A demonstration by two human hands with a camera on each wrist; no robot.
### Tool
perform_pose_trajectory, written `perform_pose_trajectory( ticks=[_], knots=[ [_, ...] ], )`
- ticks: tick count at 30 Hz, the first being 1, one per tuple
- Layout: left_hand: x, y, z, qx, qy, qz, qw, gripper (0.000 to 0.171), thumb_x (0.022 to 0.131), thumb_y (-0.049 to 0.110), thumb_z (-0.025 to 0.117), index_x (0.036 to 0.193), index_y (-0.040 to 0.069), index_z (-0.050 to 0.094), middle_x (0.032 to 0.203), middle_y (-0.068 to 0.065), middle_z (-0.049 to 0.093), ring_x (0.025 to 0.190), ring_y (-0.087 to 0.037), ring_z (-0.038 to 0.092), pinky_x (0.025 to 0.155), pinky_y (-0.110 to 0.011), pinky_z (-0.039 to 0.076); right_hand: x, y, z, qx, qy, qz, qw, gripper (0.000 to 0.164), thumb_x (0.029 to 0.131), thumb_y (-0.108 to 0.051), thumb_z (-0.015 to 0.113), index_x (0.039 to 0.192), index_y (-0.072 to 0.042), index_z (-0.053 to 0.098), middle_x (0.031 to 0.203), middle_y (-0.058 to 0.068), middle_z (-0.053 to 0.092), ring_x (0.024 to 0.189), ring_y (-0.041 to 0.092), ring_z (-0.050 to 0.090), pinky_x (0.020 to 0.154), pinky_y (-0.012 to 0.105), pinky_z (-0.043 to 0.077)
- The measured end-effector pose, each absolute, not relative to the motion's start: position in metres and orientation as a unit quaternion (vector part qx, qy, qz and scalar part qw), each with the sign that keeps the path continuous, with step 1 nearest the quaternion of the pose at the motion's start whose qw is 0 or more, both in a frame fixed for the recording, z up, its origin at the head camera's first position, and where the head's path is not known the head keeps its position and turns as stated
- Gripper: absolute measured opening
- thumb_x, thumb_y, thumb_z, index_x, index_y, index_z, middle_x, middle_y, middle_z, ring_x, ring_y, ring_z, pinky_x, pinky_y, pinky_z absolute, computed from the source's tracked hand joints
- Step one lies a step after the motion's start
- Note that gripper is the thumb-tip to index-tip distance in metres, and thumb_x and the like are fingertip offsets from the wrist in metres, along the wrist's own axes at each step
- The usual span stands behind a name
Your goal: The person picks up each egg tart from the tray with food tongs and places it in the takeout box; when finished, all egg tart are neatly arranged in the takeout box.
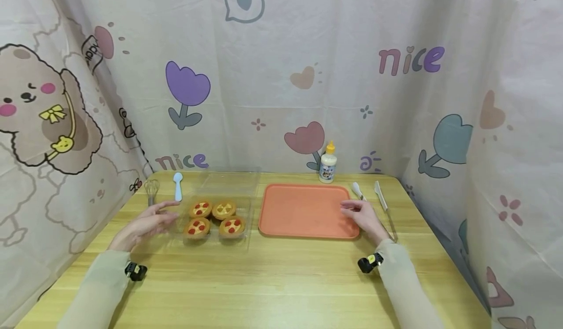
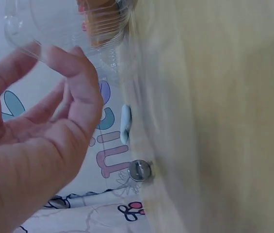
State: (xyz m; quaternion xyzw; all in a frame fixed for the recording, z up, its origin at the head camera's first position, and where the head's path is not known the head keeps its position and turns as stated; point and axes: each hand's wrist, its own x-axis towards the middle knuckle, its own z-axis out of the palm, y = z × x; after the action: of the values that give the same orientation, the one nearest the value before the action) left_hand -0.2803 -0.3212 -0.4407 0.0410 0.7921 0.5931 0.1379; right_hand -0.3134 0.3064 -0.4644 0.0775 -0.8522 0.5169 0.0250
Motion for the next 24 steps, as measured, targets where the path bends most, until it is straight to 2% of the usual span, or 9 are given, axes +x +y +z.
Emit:
perform_pose_trajectory(
  ticks=[5,9,12,18,24],
  knots=[
    [-0.289,-0.317,-0.434,0.027,0.804,0.581,0.124,0.065,0.100,0.011,0.053,0.153,-0.002,0.018,0.141,-0.034,0.034,0.116,-0.040,0.053,0.096,-0.045,0.052,-0.327,0.277,-0.469,0.079,-0.835,0.544,-0.007,0.041,0.092,-0.014,0.069,0.127,0.007,0.060,0.121,0.026,0.064,0.068,0.016,0.062,0.056,0.026,0.052],
    [-0.300,-0.315,-0.429,0.026,0.806,0.578,0.126,0.061,0.103,0.010,0.047,0.154,-0.004,0.017,0.150,-0.035,0.024,0.132,-0.049,0.039,0.108,-0.053,0.042,-0.335,0.252,-0.469,0.094,-0.824,0.558,-0.027,0.042,0.093,-0.015,0.067,0.128,0.007,0.059,0.123,0.027,0.063,0.075,0.018,0.064,0.060,0.027,0.054],
    [-0.308,-0.313,-0.428,0.025,0.809,0.573,0.128,0.060,0.103,0.010,0.047,0.154,-0.003,0.017,0.151,-0.035,0.023,0.135,-0.050,0.034,0.109,-0.056,0.039,-0.337,0.235,-0.466,0.105,-0.823,0.556,-0.044,0.042,0.094,-0.016,0.067,0.129,0.006,0.059,0.126,0.025,0.062,0.086,0.023,0.066,0.067,0.029,0.056],
    [-0.319,-0.313,-0.426,0.023,0.821,0.556,0.126,0.060,0.102,0.008,0.047,0.154,-0.002,0.018,0.149,-0.034,0.028,0.135,-0.048,0.036,0.108,-0.057,0.039,-0.342,0.203,-0.461,0.128,-0.823,0.547,-0.076,0.041,0.095,-0.017,0.065,0.129,0.005,0.060,0.129,0.023,0.062,0.100,0.031,0.066,0.078,0.033,0.057],
    [-0.330,-0.311,-0.429,0.035,0.829,0.548,0.107,0.058,0.101,0.005,0.049,0.153,-0.002,0.023,0.147,-0.035,0.032,0.133,-0.048,0.040,0.105,-0.054,0.044,-0.352,0.171,-0.461,0.131,-0.801,0.573,-0.111,0.041,0.095,-0.018,0.065,0.130,0.004,0.059,0.126,0.022,0.064,0.095,0.033,0.067,0.076,0.037,0.059]
  ],
)
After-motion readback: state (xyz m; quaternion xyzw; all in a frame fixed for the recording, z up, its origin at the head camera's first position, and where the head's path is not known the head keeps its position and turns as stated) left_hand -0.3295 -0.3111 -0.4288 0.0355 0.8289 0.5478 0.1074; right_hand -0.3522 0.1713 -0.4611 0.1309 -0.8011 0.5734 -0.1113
